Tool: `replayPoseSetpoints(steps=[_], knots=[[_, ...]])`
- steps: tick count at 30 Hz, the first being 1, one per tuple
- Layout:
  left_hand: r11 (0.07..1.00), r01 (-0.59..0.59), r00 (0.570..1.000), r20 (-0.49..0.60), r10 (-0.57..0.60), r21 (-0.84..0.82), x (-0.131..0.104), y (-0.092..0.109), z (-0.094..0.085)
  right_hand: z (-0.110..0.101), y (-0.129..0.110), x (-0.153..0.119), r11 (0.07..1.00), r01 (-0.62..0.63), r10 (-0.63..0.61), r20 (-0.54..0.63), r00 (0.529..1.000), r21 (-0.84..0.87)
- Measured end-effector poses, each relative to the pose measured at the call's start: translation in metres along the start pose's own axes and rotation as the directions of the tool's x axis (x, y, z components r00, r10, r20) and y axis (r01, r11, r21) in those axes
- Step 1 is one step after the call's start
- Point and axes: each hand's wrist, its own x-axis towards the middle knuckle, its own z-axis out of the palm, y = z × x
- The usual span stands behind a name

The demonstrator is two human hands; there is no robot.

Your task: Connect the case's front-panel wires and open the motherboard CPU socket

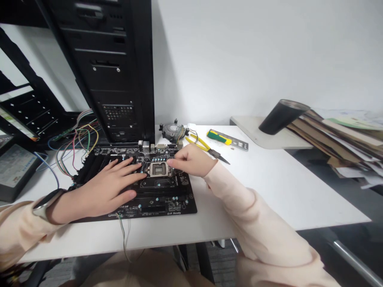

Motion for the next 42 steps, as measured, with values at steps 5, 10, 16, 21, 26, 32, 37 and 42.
replayPoseSetpoints(steps=[5, 10, 16, 21, 26, 32, 37, 42], knots=[[1.000, -0.007, 1.000, -0.006, 0.007, -0.003, 0.000, 0.000, -0.001, 0.000, -0.001, 0.000, 1.000, 0.006, -0.006, -0.003, 1.000, 0.019], [1.000, -0.013, 1.000, -0.012, 0.013, -0.002, 0.000, 0.000, 0.000, 0.002, -0.002, 0.000, 1.000, 0.004, -0.003, -0.022, 1.000, 0.006], [1.000, -0.015, 1.000, -0.011, 0.015, -0.004, 0.000, 0.001, -0.001, 0.013, -0.006, 0.003, 0.998, 0.059, -0.063, -0.126, 0.990, -0.034], [1.000, -0.027, 0.999, -0.032, 0.027, 0.003, 0.000, -0.001, 0.001, 0.027, -0.011, 0.004, 0.981, 0.131, -0.088, -0.267, 0.960, 0.146], [0.999, -0.030, 0.999, -0.033, 0.030, 0.016, -0.001, -0.001, 0.002, 0.041, -0.015, 0.005, 0.786, 0.111, 0.009, -0.192, 0.981, 0.608], [1.000, -0.022, 0.999, -0.030, 0.022, 0.000, 0.000, 0.000, 0.001, 0.046, -0.019, 0.006, 0.586, 0.120, -0.001, -0.148, 0.989, 0.802], [1.000, -0.030, 0.999, -0.029, 0.030, -0.006, -0.001, 0.000, 0.001, 0.046, -0.020, 0.004, 0.767, 0.060, 0.055, -0.159, 0.986, 0.639], [0.999, -0.034, 0.999, -0.041, 0.034, -0.010, -0.001, -0.002, 0.002, 0.044, -0.022, 0.002, 0.780, -0.051, 0.123, -0.073, 0.990, 0.624]])
